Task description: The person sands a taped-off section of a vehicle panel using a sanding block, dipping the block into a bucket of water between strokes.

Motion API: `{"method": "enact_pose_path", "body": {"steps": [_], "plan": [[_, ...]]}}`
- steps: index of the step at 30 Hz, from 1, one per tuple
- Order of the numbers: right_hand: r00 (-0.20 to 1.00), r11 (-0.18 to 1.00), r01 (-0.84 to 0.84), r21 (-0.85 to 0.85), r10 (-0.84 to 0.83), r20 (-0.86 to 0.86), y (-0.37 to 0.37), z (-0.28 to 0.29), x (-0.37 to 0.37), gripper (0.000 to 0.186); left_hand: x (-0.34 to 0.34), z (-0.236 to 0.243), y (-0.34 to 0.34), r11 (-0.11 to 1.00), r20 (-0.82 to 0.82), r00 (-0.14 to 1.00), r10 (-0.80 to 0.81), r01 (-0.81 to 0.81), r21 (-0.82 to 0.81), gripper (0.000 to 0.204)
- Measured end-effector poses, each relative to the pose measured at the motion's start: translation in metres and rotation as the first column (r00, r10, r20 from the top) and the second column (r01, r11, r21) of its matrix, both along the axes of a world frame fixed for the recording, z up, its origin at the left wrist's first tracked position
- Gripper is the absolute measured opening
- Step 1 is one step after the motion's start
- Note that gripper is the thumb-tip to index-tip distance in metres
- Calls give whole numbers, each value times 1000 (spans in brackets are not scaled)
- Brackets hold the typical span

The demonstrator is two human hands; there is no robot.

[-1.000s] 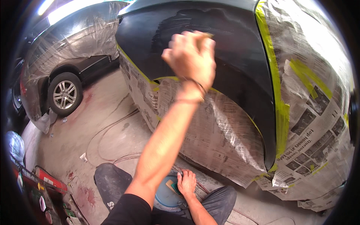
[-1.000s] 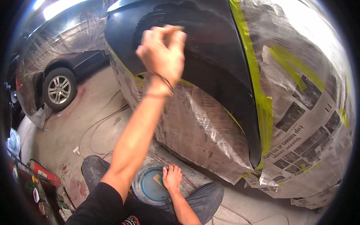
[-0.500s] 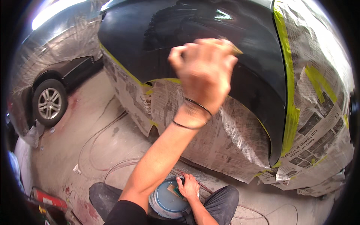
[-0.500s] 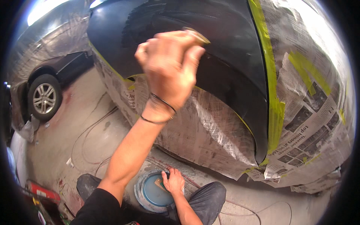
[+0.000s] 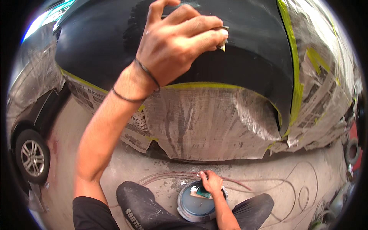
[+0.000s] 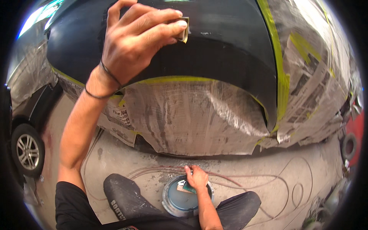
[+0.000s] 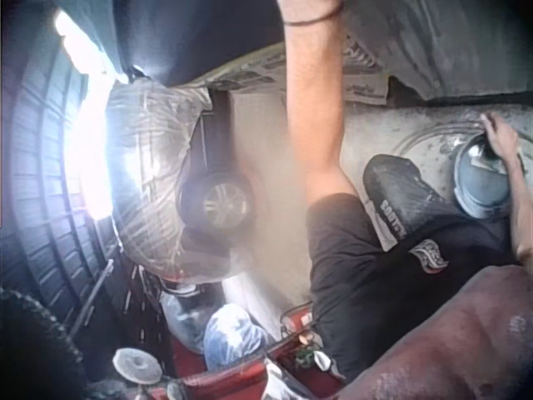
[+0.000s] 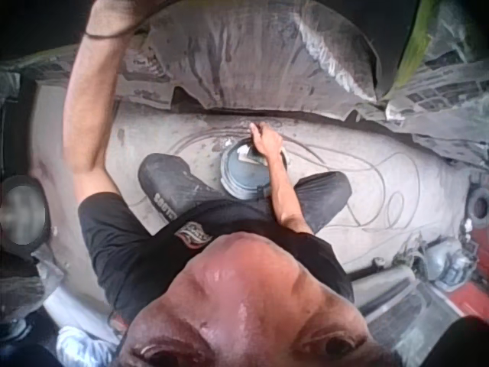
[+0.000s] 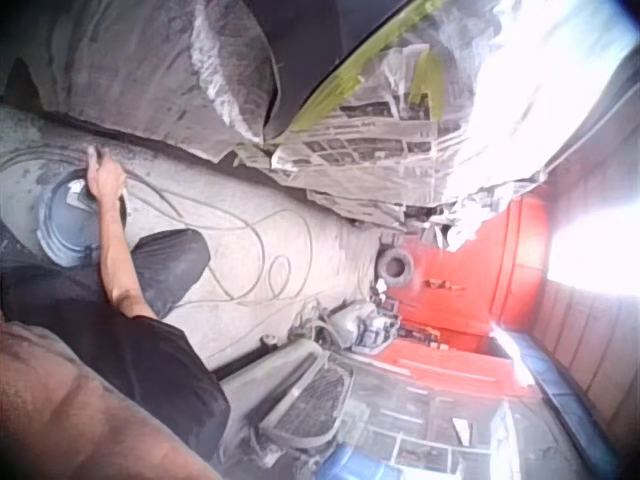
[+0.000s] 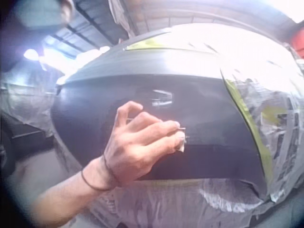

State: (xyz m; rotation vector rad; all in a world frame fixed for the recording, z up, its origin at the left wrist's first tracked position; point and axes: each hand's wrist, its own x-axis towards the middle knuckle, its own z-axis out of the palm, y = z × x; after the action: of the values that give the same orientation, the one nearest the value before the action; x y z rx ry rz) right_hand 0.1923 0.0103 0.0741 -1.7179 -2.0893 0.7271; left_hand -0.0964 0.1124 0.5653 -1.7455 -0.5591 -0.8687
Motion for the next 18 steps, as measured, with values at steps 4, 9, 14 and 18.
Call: {"method": "enact_pose_path", "body": {"steps": [4,9,14,18], "plan": [[992,995,90,37,-93,81,0,-5,0,63,-42,7,-7,999,-114,993,27,-23,39,27],[977,988,152,33,-155,148,3,-6,-8,70,-60,4,-12,1000,-175,985,6,-5,4,30],[971,992,112,61,-122,206,0,-15,-10,67,22,44,17,976,-293,931,-217,203,-77,14],[976,989,117,94,-132,172,-4,-17,-1,67,4,49,3,982,-317,930,-188,169,-88,14]]}}
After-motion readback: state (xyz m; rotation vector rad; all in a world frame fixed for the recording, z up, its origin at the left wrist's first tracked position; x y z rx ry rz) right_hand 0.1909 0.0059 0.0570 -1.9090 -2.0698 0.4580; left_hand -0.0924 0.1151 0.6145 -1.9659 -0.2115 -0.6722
